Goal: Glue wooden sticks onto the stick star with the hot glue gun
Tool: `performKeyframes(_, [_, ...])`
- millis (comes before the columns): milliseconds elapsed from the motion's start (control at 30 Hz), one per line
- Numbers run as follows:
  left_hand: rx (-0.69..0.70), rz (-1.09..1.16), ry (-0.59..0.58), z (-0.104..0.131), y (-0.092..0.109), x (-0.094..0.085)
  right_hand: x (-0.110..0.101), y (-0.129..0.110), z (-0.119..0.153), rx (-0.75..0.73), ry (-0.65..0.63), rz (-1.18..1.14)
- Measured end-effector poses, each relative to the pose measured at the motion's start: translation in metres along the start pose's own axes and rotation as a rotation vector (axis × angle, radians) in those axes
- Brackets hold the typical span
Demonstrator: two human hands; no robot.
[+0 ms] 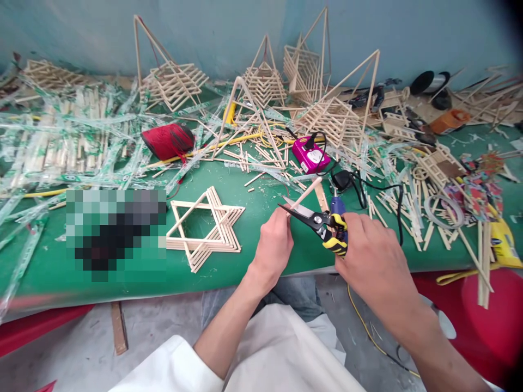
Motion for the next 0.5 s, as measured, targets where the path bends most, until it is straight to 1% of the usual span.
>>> performKeyframes(100, [-0.009, -0.035, -0.028, -0.001, 0.005, -0.004, 0.003, 0.003, -0.002, 0.011, -0.02, -0.045])
performKeyframes(167, [-0.014, -0.055, -0.051, -0.002, 0.012, -0.014, 0.005, 0.005, -0.002, 0.018, -0.016, -0.137])
performKeyframes(267, [-0.004, -0.125, -0.101, -0.005, 0.026, -0.04, 0.006, 0.003, -0.005, 0.013, -0.035, -0.369])
performKeyframes(367, [0.041, -0.355, -0.196, -0.012, 0.038, -0.071, 0.009, -0.01, -0.014, -0.005, -0.115, -0.635])
performKeyframes(433, [0.004, -0.51, -0.267, -0.02, 0.041, -0.087, 0.012, -0.024, -0.022, -0.016, -0.165, -0.768])
performKeyframes(500, [-0.067, -0.641, -0.343, -0.029, 0.04, -0.099, 0.016, -0.037, -0.031, -0.023, -0.192, -0.856])
Point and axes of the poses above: each hand's wrist, its own z-axis away from the middle knuckle, its own x-axis out of the palm, y = z × x, the point moved 3 cm from there along -z, towards the middle knuckle, and after that the axes turned 2 degrees about x, right-handed, at the moved point
